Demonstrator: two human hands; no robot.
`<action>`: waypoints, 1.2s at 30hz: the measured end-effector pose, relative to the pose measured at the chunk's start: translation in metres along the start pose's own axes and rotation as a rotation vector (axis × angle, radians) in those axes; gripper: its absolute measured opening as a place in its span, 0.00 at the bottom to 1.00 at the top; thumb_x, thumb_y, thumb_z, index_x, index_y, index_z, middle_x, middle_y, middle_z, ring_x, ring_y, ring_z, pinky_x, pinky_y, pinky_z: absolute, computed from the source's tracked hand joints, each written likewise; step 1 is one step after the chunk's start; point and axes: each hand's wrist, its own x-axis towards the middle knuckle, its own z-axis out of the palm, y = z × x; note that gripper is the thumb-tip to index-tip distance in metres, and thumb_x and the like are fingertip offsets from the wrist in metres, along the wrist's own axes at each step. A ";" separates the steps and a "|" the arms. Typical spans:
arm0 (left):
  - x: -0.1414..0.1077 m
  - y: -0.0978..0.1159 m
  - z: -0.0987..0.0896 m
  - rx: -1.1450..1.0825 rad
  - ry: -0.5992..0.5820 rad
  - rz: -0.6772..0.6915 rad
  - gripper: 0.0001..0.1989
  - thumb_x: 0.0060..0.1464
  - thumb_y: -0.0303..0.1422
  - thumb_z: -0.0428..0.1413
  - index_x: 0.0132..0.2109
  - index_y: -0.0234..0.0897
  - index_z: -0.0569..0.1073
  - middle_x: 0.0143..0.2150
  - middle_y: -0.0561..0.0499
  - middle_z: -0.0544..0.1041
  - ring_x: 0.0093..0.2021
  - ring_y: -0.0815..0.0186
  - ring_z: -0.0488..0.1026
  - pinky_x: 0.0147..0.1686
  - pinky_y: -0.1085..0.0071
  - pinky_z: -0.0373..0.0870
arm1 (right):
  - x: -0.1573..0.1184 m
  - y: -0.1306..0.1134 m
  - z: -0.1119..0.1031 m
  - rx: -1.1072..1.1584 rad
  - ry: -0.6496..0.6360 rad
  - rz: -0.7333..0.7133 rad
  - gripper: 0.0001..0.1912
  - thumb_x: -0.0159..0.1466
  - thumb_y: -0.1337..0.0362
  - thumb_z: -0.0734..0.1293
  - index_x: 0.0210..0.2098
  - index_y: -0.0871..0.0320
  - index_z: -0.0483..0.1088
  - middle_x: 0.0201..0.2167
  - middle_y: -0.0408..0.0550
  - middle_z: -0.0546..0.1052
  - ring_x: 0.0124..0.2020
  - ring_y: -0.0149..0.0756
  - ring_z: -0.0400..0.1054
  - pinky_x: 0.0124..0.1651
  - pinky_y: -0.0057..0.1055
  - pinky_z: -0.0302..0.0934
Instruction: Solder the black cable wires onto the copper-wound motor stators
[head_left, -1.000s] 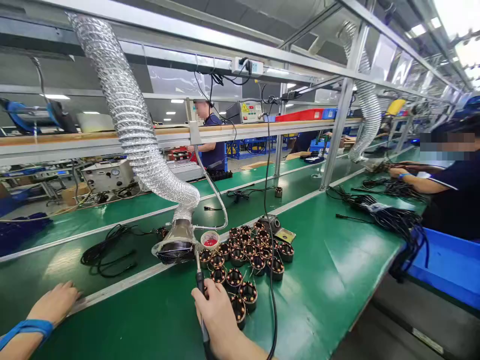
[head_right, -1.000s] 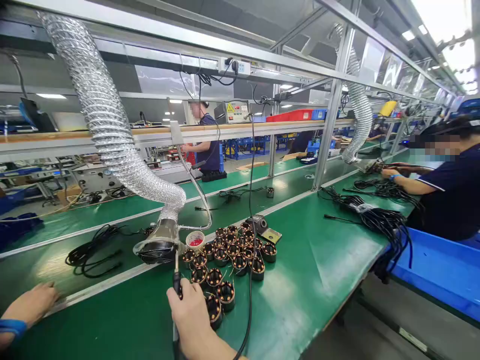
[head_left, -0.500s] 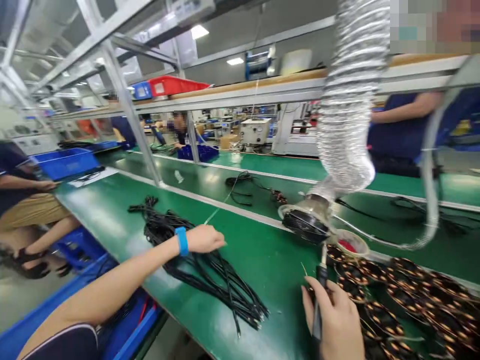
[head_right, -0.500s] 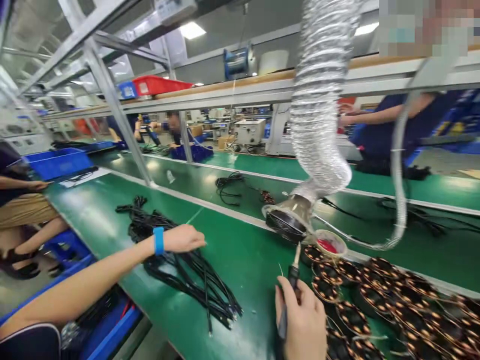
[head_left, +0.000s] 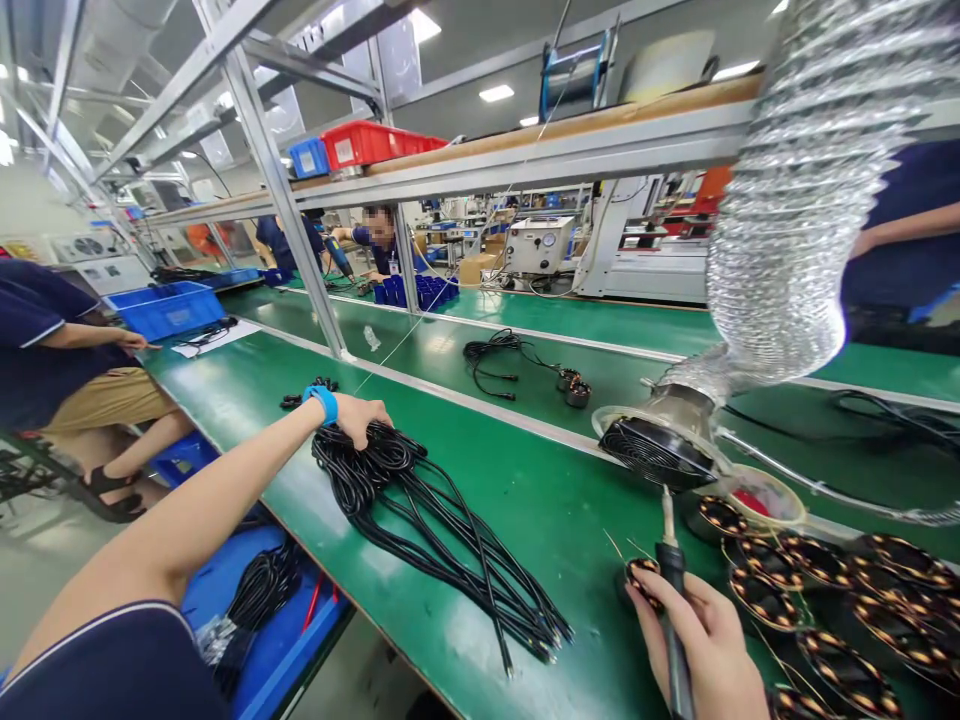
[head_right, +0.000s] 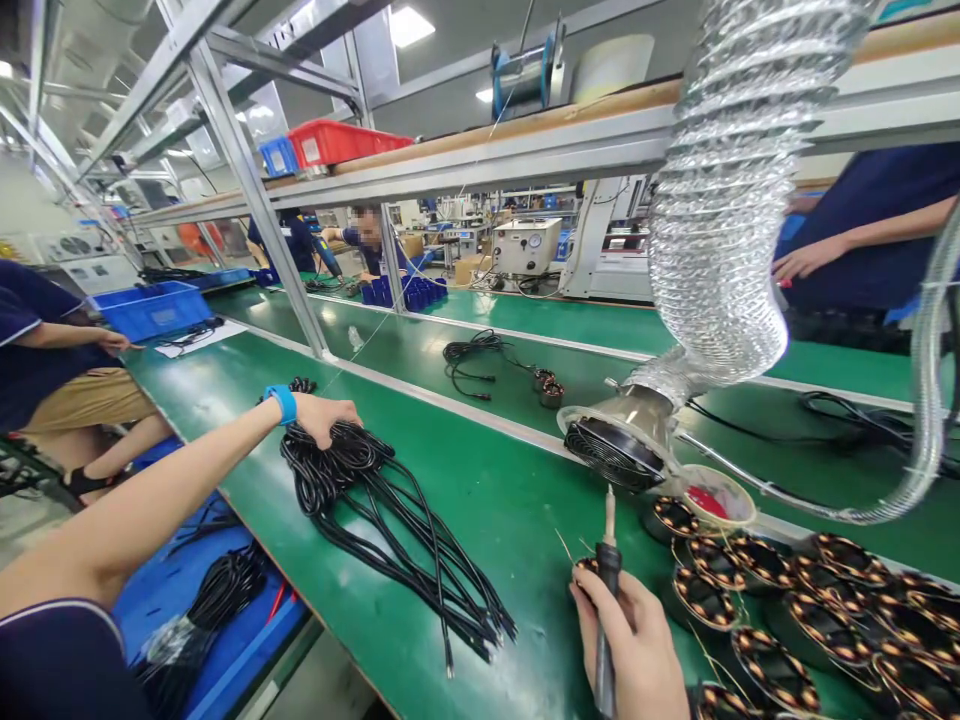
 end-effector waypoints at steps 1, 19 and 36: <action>-0.003 0.002 0.002 0.003 -0.023 0.002 0.43 0.32 0.33 0.64 0.61 0.42 0.69 0.59 0.45 0.68 0.47 0.57 0.74 0.44 0.71 0.71 | 0.000 0.000 0.000 -0.001 -0.005 0.011 0.15 0.69 0.58 0.61 0.51 0.55 0.70 0.50 0.54 0.66 0.42 0.43 0.72 0.41 0.38 0.68; 0.006 0.035 -0.055 0.175 0.350 0.039 0.21 0.43 0.32 0.55 0.47 0.37 0.69 0.41 0.49 0.78 0.38 0.60 0.74 0.37 0.72 0.65 | 0.009 -0.017 -0.007 0.003 -0.023 0.039 0.13 0.67 0.62 0.64 0.50 0.55 0.69 0.45 0.53 0.68 0.39 0.39 0.70 0.42 0.37 0.68; 0.035 0.185 0.026 0.238 0.215 0.497 0.20 0.55 0.30 0.57 0.55 0.43 0.71 0.45 0.48 0.77 0.41 0.61 0.76 0.38 0.72 0.67 | 0.013 -0.026 -0.014 -0.041 -0.063 0.226 0.15 0.66 0.57 0.65 0.50 0.54 0.69 0.46 0.53 0.66 0.38 0.38 0.70 0.38 0.34 0.69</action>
